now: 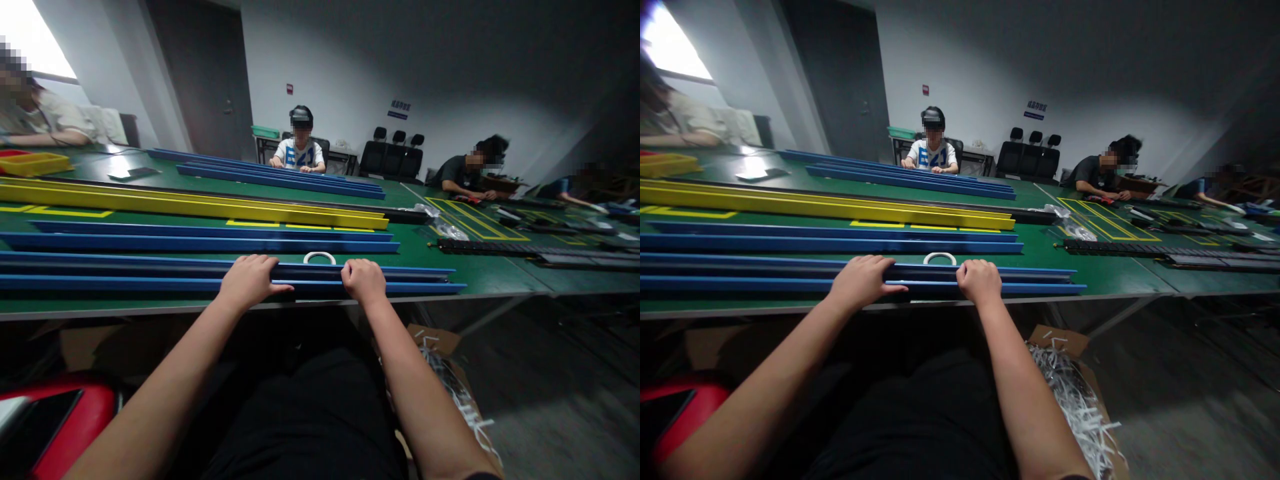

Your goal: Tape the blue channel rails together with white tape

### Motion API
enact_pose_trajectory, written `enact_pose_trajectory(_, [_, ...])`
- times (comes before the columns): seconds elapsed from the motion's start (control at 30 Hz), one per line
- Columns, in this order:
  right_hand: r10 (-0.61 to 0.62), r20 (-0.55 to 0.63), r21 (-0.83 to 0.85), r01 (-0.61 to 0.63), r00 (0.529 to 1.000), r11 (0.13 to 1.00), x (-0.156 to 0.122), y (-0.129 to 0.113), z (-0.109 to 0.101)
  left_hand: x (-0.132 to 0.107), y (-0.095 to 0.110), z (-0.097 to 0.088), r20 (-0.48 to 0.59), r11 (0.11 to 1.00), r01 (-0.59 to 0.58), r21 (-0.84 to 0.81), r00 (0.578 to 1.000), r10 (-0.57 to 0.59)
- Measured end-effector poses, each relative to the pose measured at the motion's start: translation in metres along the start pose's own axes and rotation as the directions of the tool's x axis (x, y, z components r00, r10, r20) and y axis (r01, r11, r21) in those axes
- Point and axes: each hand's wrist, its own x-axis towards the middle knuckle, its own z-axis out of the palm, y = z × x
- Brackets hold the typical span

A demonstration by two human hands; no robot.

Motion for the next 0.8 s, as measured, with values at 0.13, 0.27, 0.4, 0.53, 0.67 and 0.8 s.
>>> enact_pose_trajectory(0.13, [0.004,0.052,-0.027,-0.003,0.999,1.0,-0.011,0.044,-0.005,0.01,0.044,0.004,-0.003,0.999,-0.032,-0.026,0.999,0.032])
enact_pose_trajectory(0.27, [0.05,0.07,-0.055,-0.046,0.996,0.997,-0.018,0.089,-0.006,0.023,0.086,0.01,0.012,0.996,-0.06,-0.062,0.998,0.061])
enact_pose_trajectory(0.4, [0.061,0.085,-0.061,-0.056,0.995,0.997,-0.018,0.112,-0.004,0.031,0.106,0.014,0.022,0.994,-0.072,-0.082,0.997,0.074])
enact_pose_trajectory(0.53, [0.057,0.062,-0.06,-0.054,0.996,0.997,-0.019,0.115,-0.003,0.026,0.089,0.013,0.021,0.987,-0.128,-0.092,0.991,0.131])
enact_pose_trajectory(0.67, [0.107,0.045,-0.077,-0.104,0.993,0.992,-0.019,0.106,-0.004,0.013,0.038,0.008,0.068,0.998,-0.056,-0.03,0.996,0.058])
enact_pose_trajectory(0.8, [0.136,0.032,-0.045,-0.135,0.99,0.99,-0.019,0.074,-0.003,-0.001,-0.008,0.002,0.121,1.0,-0.019,0.016,0.993,0.017])
